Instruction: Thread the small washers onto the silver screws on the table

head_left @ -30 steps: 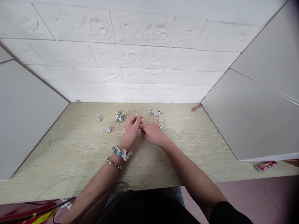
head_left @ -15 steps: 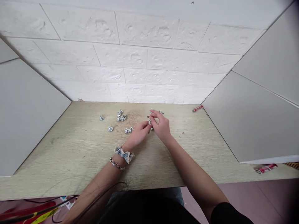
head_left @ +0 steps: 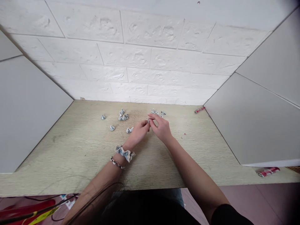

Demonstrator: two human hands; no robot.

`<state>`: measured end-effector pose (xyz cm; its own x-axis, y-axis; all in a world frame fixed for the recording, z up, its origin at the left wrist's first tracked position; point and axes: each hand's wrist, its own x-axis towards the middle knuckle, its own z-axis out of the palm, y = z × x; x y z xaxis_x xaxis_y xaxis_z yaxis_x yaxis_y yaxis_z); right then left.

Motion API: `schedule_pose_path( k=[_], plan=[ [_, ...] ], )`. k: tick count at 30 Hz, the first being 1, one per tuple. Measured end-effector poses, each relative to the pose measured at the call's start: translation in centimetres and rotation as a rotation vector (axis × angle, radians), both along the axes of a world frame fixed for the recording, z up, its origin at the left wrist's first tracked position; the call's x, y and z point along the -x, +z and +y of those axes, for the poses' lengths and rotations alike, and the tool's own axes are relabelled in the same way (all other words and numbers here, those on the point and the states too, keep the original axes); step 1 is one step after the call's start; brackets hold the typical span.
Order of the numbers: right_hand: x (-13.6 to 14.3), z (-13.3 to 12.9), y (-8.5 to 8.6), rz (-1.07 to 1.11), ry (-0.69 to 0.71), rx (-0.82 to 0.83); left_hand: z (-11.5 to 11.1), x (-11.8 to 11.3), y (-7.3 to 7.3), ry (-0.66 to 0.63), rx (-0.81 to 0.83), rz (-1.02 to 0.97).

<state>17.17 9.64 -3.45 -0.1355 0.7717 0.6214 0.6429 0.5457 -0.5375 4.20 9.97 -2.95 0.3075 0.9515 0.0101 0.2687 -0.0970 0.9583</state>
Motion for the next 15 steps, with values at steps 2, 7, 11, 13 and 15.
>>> schedule_pose_path(
  k=[2,7,11,13,15],
  plan=[
    [-0.09,0.16,-0.13,-0.004,0.012,-0.064,0.02,0.02,0.01,0.005,0.003,0.003],
    [-0.29,0.37,-0.27,-0.094,0.011,-0.097,0.04,-0.05,0.10,0.015,-0.017,0.028],
    [-0.37,0.37,-0.16,-0.145,0.013,-0.093,-0.03,-0.10,0.28,0.023,-0.046,0.070],
    [-0.41,0.35,-0.07,-0.165,0.010,-0.106,-0.07,-0.13,0.35,0.027,-0.058,0.081],
    [-0.44,0.35,0.00,-0.175,0.004,-0.117,-0.09,-0.17,0.37,0.032,-0.067,0.087]
  ],
)
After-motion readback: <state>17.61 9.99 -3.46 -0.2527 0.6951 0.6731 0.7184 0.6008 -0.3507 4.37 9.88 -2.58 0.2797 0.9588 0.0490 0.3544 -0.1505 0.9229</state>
